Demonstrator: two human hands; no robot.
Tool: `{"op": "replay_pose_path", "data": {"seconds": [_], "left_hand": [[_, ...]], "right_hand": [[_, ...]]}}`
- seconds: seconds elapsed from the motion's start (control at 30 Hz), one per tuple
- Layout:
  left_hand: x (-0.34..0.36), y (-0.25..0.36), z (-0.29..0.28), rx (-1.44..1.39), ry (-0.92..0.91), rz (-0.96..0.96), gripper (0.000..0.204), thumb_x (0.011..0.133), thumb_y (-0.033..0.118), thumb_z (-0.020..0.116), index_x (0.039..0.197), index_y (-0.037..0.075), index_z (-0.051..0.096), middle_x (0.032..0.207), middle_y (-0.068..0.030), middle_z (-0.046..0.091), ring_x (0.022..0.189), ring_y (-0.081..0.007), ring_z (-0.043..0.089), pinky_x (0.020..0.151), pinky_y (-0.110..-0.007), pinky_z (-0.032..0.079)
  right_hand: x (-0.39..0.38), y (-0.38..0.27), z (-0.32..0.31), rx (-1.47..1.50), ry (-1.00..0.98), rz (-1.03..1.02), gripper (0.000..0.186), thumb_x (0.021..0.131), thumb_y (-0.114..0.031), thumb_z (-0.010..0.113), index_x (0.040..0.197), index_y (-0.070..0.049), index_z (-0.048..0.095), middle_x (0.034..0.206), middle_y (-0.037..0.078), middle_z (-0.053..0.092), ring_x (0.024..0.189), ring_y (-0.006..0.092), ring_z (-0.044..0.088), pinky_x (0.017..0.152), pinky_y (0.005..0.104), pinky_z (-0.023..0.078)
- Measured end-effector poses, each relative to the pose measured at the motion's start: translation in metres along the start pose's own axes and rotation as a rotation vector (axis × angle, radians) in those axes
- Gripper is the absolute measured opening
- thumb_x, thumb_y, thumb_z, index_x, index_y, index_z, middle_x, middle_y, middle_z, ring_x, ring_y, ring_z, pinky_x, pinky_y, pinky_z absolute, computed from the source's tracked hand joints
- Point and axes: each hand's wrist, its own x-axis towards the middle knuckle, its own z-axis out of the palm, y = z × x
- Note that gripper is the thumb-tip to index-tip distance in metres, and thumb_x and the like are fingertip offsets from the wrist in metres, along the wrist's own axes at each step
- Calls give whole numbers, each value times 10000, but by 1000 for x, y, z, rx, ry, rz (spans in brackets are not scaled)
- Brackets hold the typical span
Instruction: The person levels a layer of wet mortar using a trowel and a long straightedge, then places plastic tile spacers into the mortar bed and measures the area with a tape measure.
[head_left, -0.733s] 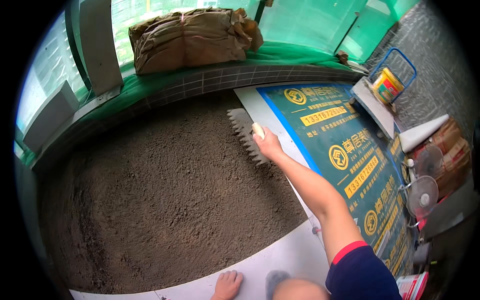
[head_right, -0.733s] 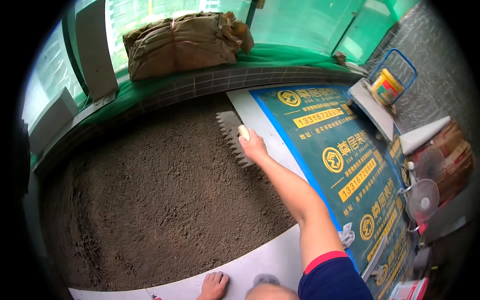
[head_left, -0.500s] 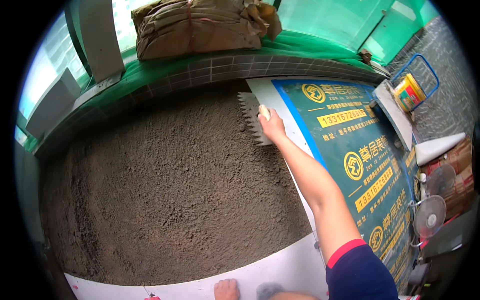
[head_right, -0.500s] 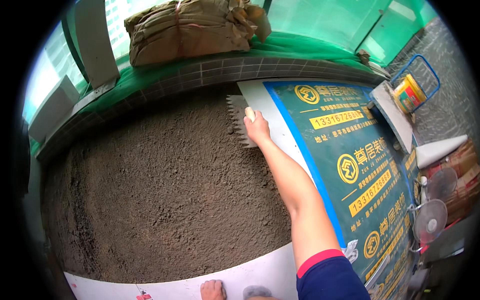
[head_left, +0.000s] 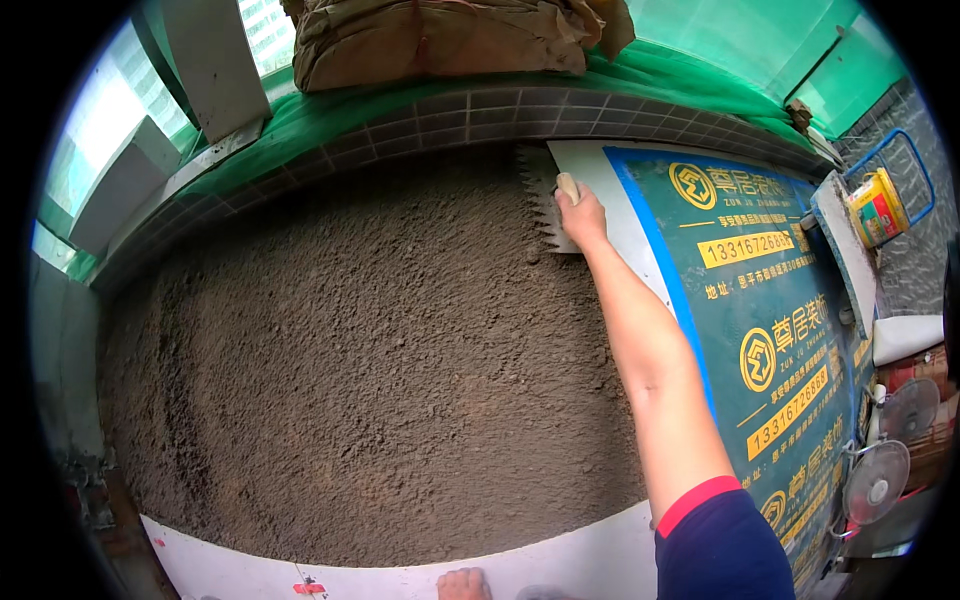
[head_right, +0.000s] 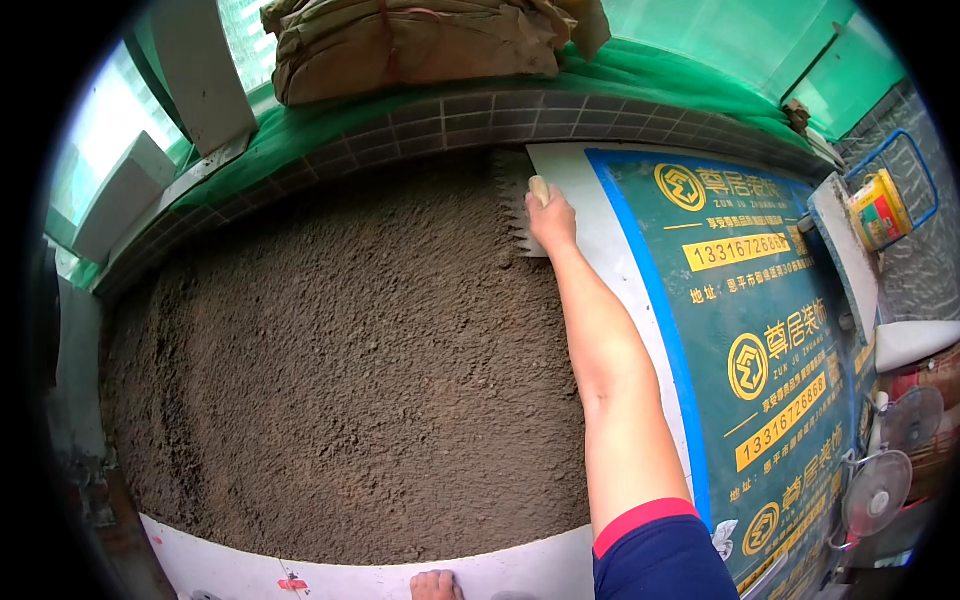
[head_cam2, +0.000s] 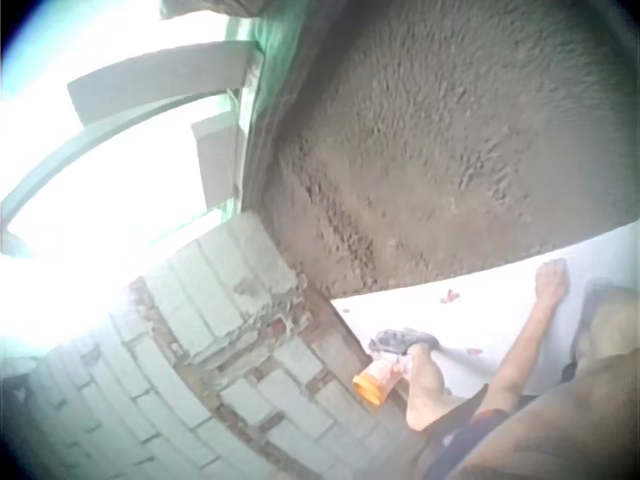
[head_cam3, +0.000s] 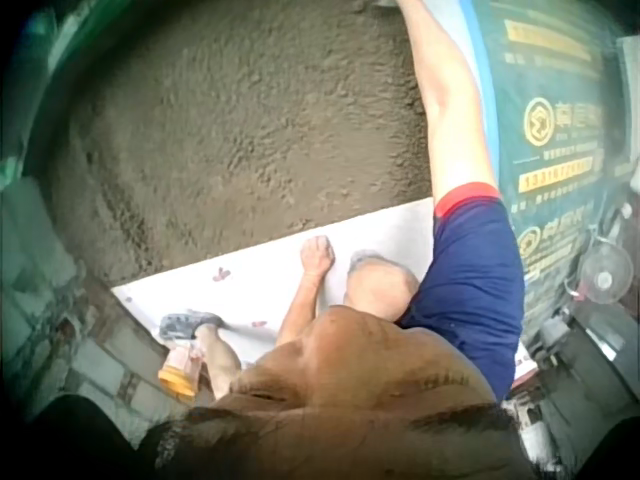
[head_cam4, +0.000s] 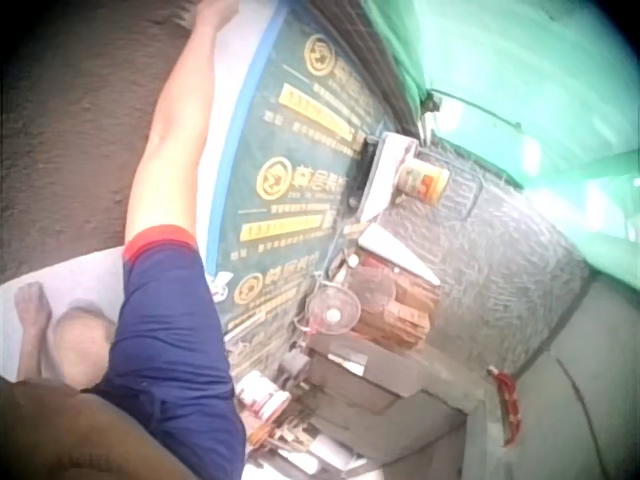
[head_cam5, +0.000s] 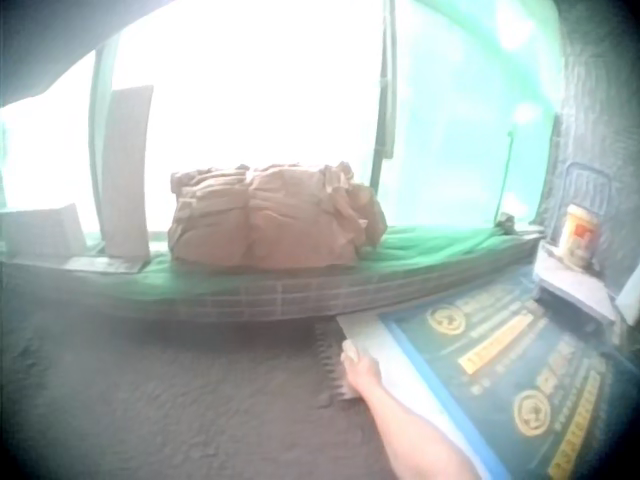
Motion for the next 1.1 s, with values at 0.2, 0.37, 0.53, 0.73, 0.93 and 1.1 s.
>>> {"op": "replay_pose_path", "data": {"seconds": [0.2, 0.37, 0.53, 0.73, 0.93, 1.1], "left_hand": [[-6, 3, 5, 10, 11, -32, 237, 783, 199, 648, 1003, 112, 639, 943, -135, 624, 863, -348, 593, 797, -519, 470], [-10, 1, 2, 43, -85, -29, 282, 785, 211, 650, 1048, 109, 652, 964, -137, 628, 892, -347, 599, 808, -514, 476], [-6, -2, -2, 43, -93, 13, 309, 780, 231, 657, 1064, 107, 657, 958, -140, 627, 892, -351, 599, 797, -514, 478], [-7, -3, -2, 9, -74, 26, 329, 772, 245, 671, 1066, 100, 656, 942, -139, 619, 870, -340, 591, 776, -501, 474], [-9, -10, 9, 90, 90, 58, 313, 685, 225, 685, 964, 138, 575, 899, -90, 538, 806, -307, 525, 757, -481, 402], [-1, -8, 10, 82, 178, 105, 274, 714, 217, 667, 964, 132, 594, 899, -72, 553, 811, -280, 528, 735, -444, 413]], "right_hand": [[15, -6, 10, -40, 22, 4, 485, 923, -408, 663, 1273, -75, 621, 1127, 248, 703, 1076, 447, 655, 918, 488, 519], [33, -3, 12, -97, 21, 11, 456, 919, -409, 664, 1253, -100, 633, 1119, 238, 708, 1085, 443, 650, 917, 497, 517], [39, 0, 10, -127, -54, 25, 534, 919, -408, 681, 1319, -62, 609, 1168, 252, 693, 1107, 440, 646, 940, 467, 510], [4, 4, -4, -158, -59, 35, 636, 916, -399, 693, 1358, 38, 561, 1222, 291, 662, 1146, 432, 638, 966, 446, 498], [-56, 18, -25, -143, -101, 21, 586, 929, -394, 674, 1329, 22, 575, 1194, 289, 675, 1148, 430, 643, 973, 447, 498], [-104, 61, -68, -88, -152, 47, 546, 948, -376, 664, 1303, 29, 581, 1153, 279, 684, 1100, 412, 662, 952, 437, 505]]}}
